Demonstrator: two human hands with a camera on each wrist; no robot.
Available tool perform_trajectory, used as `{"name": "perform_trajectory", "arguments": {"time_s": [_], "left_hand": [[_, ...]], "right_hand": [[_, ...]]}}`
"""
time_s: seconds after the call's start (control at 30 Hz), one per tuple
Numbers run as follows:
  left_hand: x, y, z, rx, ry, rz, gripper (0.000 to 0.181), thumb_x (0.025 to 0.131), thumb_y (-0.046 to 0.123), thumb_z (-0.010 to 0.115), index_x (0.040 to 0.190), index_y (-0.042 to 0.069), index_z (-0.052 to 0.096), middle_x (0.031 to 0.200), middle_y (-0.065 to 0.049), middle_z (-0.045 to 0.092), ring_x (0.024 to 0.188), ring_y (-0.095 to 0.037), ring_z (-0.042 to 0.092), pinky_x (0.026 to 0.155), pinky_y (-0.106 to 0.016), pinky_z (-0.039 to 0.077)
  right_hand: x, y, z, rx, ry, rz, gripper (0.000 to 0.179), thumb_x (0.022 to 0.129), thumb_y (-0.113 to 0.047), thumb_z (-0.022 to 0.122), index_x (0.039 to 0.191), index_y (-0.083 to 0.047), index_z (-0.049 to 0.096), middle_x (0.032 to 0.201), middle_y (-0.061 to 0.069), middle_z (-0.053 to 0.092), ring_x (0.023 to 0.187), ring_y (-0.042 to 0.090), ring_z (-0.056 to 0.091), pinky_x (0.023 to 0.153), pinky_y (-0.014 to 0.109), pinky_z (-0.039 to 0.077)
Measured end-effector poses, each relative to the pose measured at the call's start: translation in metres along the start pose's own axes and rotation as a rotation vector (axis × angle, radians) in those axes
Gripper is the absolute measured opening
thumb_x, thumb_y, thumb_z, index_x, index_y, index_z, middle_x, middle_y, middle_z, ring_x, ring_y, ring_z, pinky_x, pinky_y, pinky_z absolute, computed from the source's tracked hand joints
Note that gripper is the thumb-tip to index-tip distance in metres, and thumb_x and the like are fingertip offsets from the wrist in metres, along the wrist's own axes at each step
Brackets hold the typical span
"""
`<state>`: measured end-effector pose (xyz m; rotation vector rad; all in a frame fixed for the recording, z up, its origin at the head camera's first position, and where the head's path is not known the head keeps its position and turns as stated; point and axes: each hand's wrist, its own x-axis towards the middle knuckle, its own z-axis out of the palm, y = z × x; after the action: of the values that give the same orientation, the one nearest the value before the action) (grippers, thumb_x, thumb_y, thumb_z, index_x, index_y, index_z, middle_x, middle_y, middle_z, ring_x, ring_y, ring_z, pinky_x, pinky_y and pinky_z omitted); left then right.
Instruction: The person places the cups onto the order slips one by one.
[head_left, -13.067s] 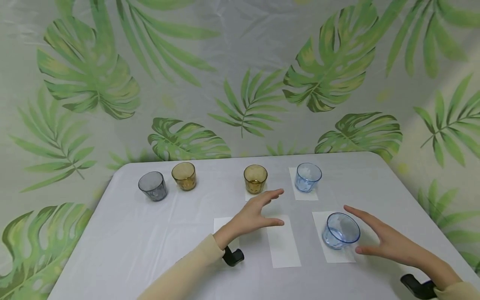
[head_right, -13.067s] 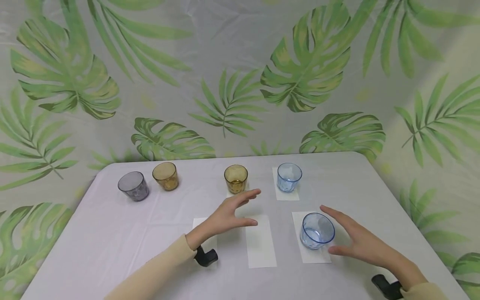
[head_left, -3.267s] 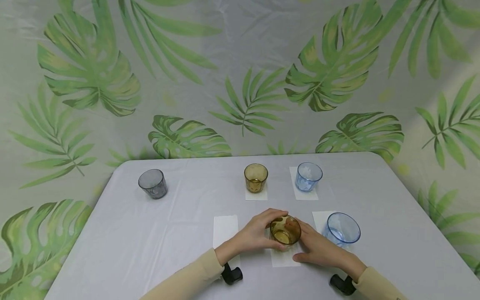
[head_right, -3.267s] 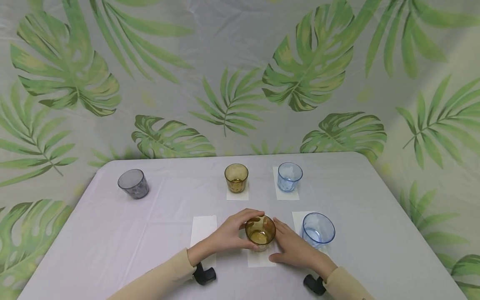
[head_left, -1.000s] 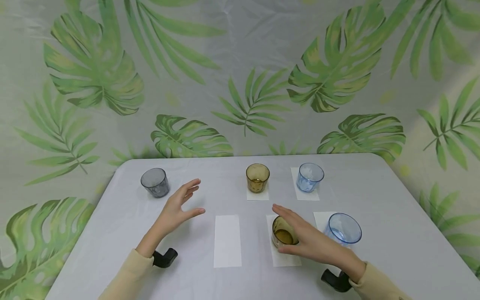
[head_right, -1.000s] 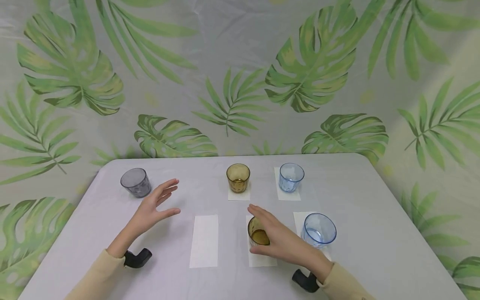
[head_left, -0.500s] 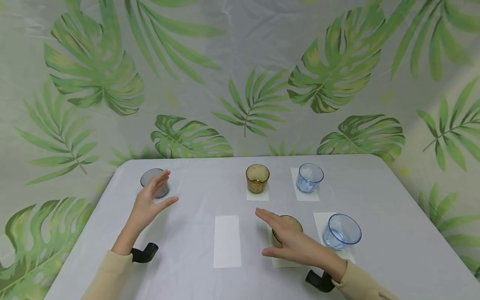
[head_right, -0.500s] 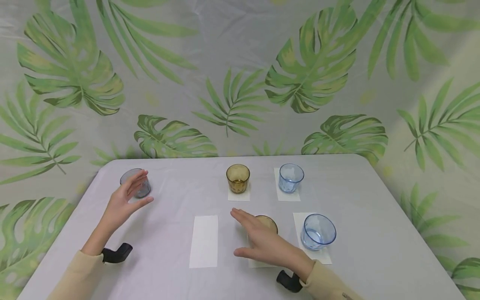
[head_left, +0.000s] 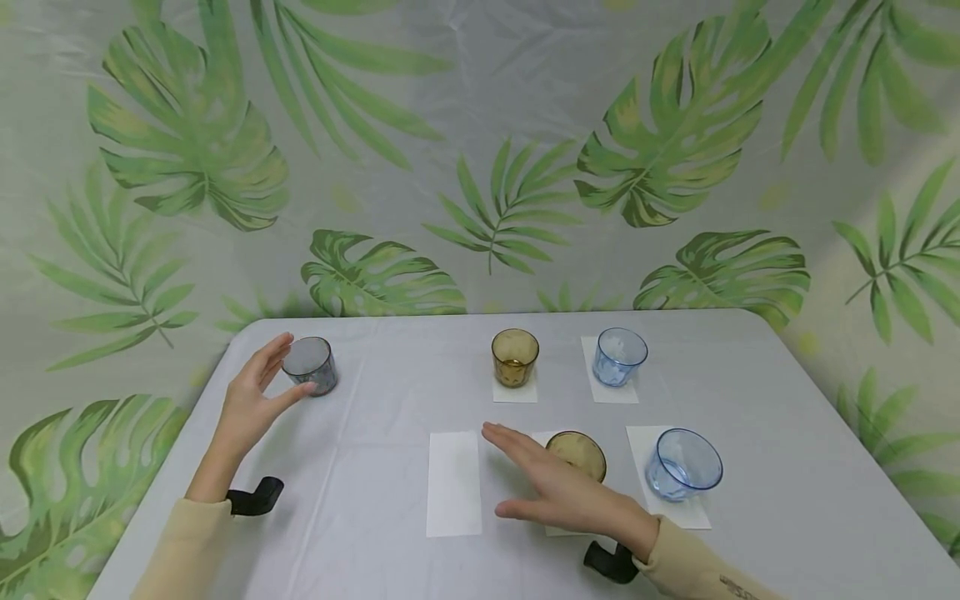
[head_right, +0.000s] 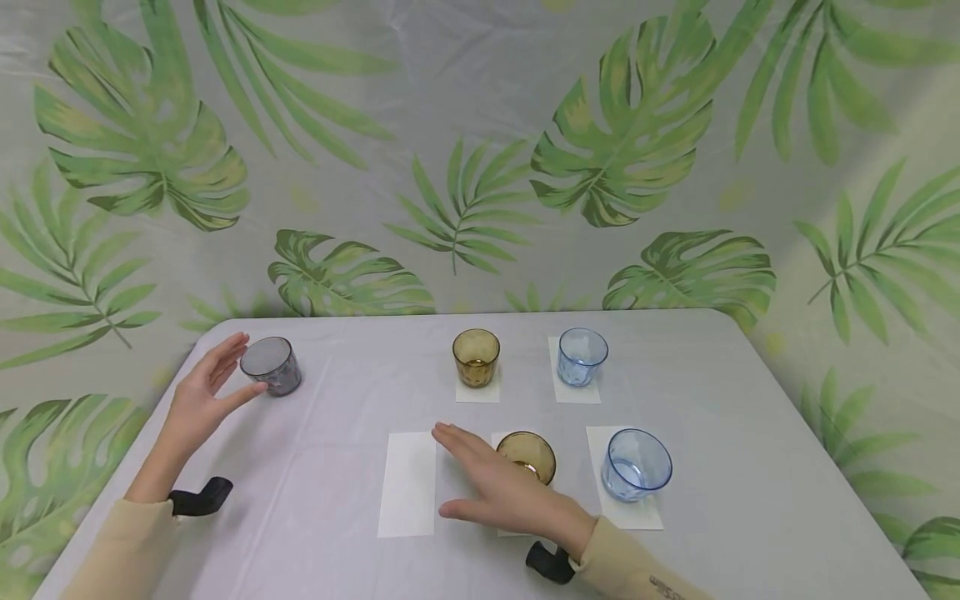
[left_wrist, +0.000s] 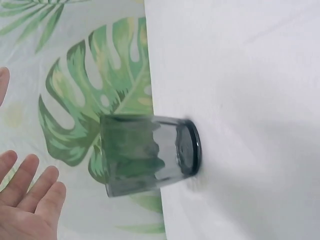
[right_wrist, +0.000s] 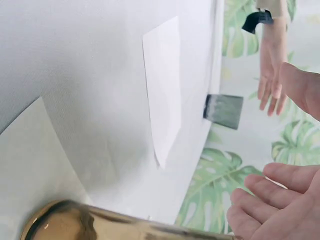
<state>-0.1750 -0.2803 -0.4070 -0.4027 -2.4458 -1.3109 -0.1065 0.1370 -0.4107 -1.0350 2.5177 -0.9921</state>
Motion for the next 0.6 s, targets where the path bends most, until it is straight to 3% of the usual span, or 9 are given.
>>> {"name": "perform_trajectory", "arguments": {"time_s": [0.37, 0.47, 0.6], "left_hand": [[0.006, -0.020, -0.007, 0.010, -0.020, -0.121, 0.082, 0.084, 0.015, 0.076, 0.150, 0.004, 0.028, 0.149, -0.022, 0.031, 0.136, -0.038, 0.028, 0.103, -0.006, 0.024], [0.007, -0.025, -0.007, 0.002, -0.039, -0.150, 0.084, 0.085, 0.016, 0.075, 0.151, 0.005, 0.025, 0.151, -0.020, 0.027, 0.137, -0.038, 0.026, 0.108, -0.015, 0.024], [0.007, -0.030, -0.006, -0.012, -0.066, -0.195, 0.086, 0.085, 0.017, 0.075, 0.153, 0.008, 0.022, 0.154, -0.018, 0.022, 0.138, -0.038, 0.023, 0.113, -0.035, 0.023]], "right_hand": [[0.008, -0.006, 0.007, 0.016, -0.025, 0.016, 0.082, 0.090, -0.033, 0.067, 0.154, -0.016, 0.018, 0.157, 0.001, 0.018, 0.142, 0.018, 0.017, 0.113, 0.041, 0.025], [0.010, -0.007, 0.011, 0.017, -0.017, 0.013, 0.082, 0.089, -0.026, 0.070, 0.153, -0.012, 0.020, 0.157, 0.003, 0.019, 0.143, 0.020, 0.018, 0.113, 0.041, 0.025], [0.013, -0.007, 0.018, 0.002, -0.004, 0.011, 0.082, 0.088, -0.025, 0.071, 0.152, -0.007, 0.023, 0.156, 0.006, 0.021, 0.143, 0.023, 0.018, 0.113, 0.042, 0.024]]}}
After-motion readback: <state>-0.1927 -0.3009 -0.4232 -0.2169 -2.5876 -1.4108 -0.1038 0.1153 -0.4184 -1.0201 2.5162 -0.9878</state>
